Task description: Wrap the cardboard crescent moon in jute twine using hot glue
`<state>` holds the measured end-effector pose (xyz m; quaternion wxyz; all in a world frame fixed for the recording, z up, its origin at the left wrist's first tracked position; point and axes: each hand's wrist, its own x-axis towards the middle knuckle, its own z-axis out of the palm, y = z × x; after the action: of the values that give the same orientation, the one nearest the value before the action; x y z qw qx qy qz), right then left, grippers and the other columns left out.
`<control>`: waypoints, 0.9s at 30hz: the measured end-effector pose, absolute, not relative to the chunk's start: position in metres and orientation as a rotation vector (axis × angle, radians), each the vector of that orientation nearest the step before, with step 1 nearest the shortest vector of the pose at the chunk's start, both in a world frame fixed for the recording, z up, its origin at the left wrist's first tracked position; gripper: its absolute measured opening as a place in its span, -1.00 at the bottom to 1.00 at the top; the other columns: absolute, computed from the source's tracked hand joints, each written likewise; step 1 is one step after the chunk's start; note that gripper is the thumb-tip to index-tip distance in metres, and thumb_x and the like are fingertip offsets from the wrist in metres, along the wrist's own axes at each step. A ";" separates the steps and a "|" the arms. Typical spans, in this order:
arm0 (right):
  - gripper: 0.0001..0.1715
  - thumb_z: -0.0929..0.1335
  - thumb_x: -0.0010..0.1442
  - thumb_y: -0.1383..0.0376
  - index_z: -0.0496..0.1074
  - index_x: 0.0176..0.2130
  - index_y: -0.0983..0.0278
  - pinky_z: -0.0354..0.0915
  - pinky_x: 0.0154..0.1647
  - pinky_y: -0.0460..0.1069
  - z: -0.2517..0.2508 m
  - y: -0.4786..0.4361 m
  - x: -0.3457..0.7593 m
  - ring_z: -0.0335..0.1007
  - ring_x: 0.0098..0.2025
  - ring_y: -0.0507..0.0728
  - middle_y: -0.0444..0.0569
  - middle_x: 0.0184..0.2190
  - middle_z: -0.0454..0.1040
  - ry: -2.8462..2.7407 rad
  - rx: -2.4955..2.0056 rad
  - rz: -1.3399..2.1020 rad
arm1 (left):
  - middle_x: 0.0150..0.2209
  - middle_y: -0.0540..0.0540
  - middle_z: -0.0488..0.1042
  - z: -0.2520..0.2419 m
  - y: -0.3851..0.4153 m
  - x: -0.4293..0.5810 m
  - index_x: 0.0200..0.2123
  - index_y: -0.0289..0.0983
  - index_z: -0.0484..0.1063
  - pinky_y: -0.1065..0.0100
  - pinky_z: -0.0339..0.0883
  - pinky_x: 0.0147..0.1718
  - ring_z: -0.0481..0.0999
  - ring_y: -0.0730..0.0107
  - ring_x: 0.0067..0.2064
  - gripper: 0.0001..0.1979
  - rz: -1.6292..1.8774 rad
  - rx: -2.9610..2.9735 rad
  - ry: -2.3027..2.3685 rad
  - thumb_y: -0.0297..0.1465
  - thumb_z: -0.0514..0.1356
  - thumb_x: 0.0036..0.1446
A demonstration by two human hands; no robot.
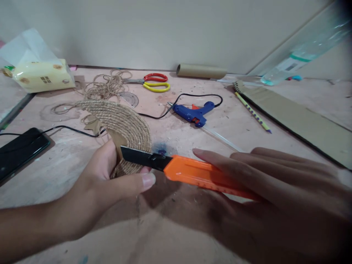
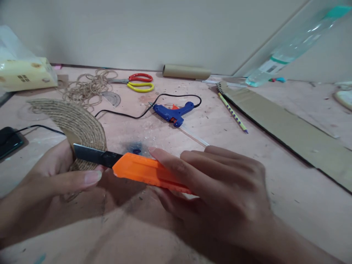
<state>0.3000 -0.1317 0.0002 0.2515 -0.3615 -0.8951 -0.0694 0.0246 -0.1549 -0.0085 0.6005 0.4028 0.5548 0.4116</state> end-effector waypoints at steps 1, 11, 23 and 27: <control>-0.55 0.50 0.34 0.42 0.60 0.18 0.13 0.41 -0.42 0.10 0.000 -0.133 0.299 0.49 -0.51 0.11 -0.19 -0.44 0.62 -2.420 -0.994 -0.182 | -0.15 -0.11 0.74 -0.009 -0.155 0.024 -0.08 -0.18 0.63 0.13 0.71 -0.10 0.76 -0.01 -0.06 -0.68 0.950 0.897 1.234 -0.26 0.53 0.12; -0.56 0.48 0.39 0.34 0.57 0.22 0.11 0.41 -0.41 0.10 0.000 -0.134 0.302 0.52 -0.50 0.13 -0.18 -0.41 0.63 -2.419 -0.995 -0.179 | -0.20 -0.05 0.74 -0.008 -0.151 0.028 -0.14 -0.17 0.54 0.34 0.66 -0.29 0.76 0.12 -0.12 -0.62 0.987 0.913 1.234 -0.24 0.59 0.09; -0.59 0.54 0.39 0.27 0.58 0.20 0.14 0.31 -0.51 0.05 -0.008 -0.128 0.304 0.41 -0.57 0.06 -0.21 -0.48 0.60 -2.385 -0.902 -0.207 | -0.42 0.07 0.59 -0.007 -0.149 0.030 -0.25 -0.16 0.50 0.35 0.44 -0.43 0.56 0.29 -0.38 -0.65 1.037 1.064 1.344 -0.18 0.57 0.08; -0.49 0.59 0.32 0.25 0.59 0.22 0.18 0.27 -0.54 0.06 -0.009 -0.125 0.308 0.39 -0.57 0.06 -0.22 -0.46 0.60 -2.423 -0.869 -0.236 | -0.38 0.05 0.63 -0.002 -0.148 0.033 -0.26 -0.17 0.53 0.36 0.38 -0.44 0.52 0.31 -0.38 -0.70 1.028 1.088 1.390 -0.19 0.54 0.11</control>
<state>0.3076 -0.1250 -0.0093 0.2747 -0.3233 -0.9013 -0.0877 0.0326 -0.1477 -0.0024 0.5222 0.4542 0.5803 0.4293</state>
